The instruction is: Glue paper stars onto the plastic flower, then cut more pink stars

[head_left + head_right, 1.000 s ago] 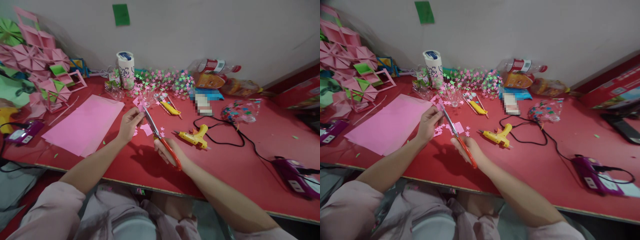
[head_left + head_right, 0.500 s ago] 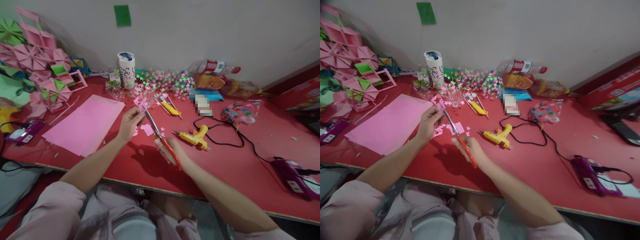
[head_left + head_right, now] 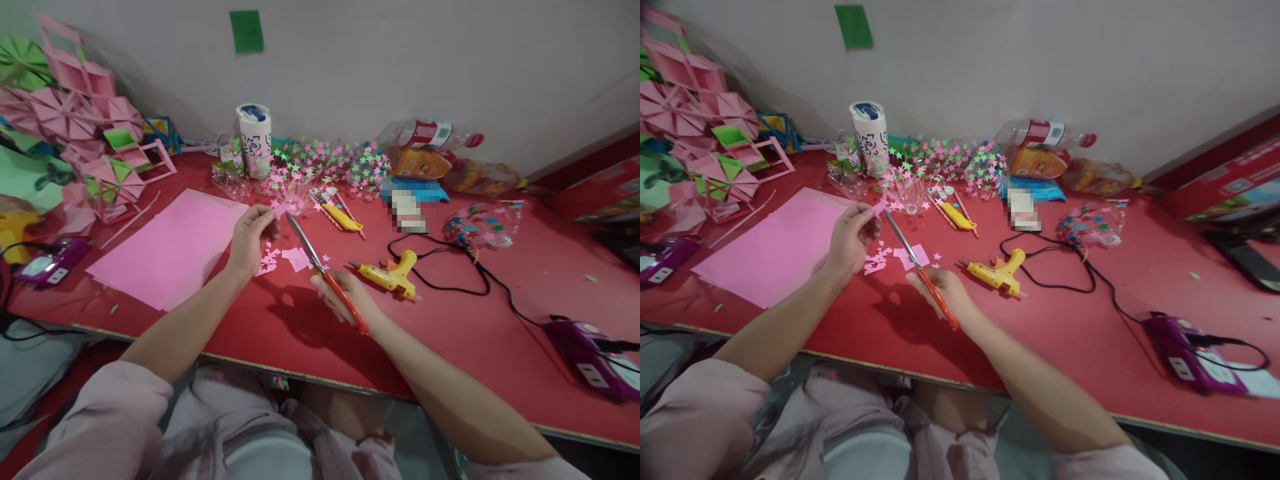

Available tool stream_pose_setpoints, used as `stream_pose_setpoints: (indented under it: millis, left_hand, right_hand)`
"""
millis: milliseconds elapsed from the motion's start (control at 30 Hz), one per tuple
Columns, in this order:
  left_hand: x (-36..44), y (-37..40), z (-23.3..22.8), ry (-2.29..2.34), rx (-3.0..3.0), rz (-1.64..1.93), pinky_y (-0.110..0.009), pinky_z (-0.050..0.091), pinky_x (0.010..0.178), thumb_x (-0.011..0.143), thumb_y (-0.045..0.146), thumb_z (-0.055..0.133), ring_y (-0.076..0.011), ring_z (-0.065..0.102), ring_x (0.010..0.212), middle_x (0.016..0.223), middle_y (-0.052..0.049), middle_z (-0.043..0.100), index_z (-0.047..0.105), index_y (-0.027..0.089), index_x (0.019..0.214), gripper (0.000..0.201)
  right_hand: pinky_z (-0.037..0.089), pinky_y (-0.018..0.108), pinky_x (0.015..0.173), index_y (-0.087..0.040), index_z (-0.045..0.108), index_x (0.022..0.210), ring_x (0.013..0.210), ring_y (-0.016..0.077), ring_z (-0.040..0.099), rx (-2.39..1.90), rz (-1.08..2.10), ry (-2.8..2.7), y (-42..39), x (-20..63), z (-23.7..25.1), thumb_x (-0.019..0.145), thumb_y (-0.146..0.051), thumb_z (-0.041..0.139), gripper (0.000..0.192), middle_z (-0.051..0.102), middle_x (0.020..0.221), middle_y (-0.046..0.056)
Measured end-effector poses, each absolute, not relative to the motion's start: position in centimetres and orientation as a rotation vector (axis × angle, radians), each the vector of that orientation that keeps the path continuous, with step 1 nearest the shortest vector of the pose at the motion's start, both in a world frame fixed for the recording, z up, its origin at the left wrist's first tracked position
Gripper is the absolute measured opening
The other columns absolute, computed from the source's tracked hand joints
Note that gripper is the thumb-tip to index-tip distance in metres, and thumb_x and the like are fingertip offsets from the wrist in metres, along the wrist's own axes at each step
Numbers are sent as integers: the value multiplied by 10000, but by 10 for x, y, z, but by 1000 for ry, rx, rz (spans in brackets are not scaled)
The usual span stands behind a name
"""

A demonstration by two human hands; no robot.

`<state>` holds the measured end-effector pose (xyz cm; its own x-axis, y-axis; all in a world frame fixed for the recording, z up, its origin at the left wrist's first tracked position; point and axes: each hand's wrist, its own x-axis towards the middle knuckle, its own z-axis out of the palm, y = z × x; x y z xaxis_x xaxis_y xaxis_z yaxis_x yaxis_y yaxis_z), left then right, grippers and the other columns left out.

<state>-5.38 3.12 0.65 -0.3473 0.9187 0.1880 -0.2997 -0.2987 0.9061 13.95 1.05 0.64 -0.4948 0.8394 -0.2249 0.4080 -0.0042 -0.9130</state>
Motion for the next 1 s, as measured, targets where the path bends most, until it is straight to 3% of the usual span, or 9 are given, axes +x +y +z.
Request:
stream_pose_setpoints:
  millis: [400,767,1000]
  left_hand:
    - [-57,33,6,1066,1024,1784,-161,378,445,750,206,563,-45,471,457,528,51,542,541,186,678,78]
    - [-55,31,5,908,1027,1675,-177,371,442,775,294,593,-52,493,469,565,32,570,548,175,668,166]
    - [-54,32,6,946,969,1713,-168,342,433,745,255,620,-38,452,440,521,46,545,515,175,620,182]
  right_hand:
    - [279,212,350,-200,438,625,323,72,373,-1317,1493,-1972,12,143,1,739,-677,535,500,375,412,-82]
    - [251,208,328,-212,406,600,291,65,334,-1285,1491,-1904,10,139,1,724,-683,549,507,358,381,-86]
    - [233,218,353,-215,407,585,304,66,320,-1259,1477,-1921,11,141,-1,716,-700,553,524,331,366,-89]
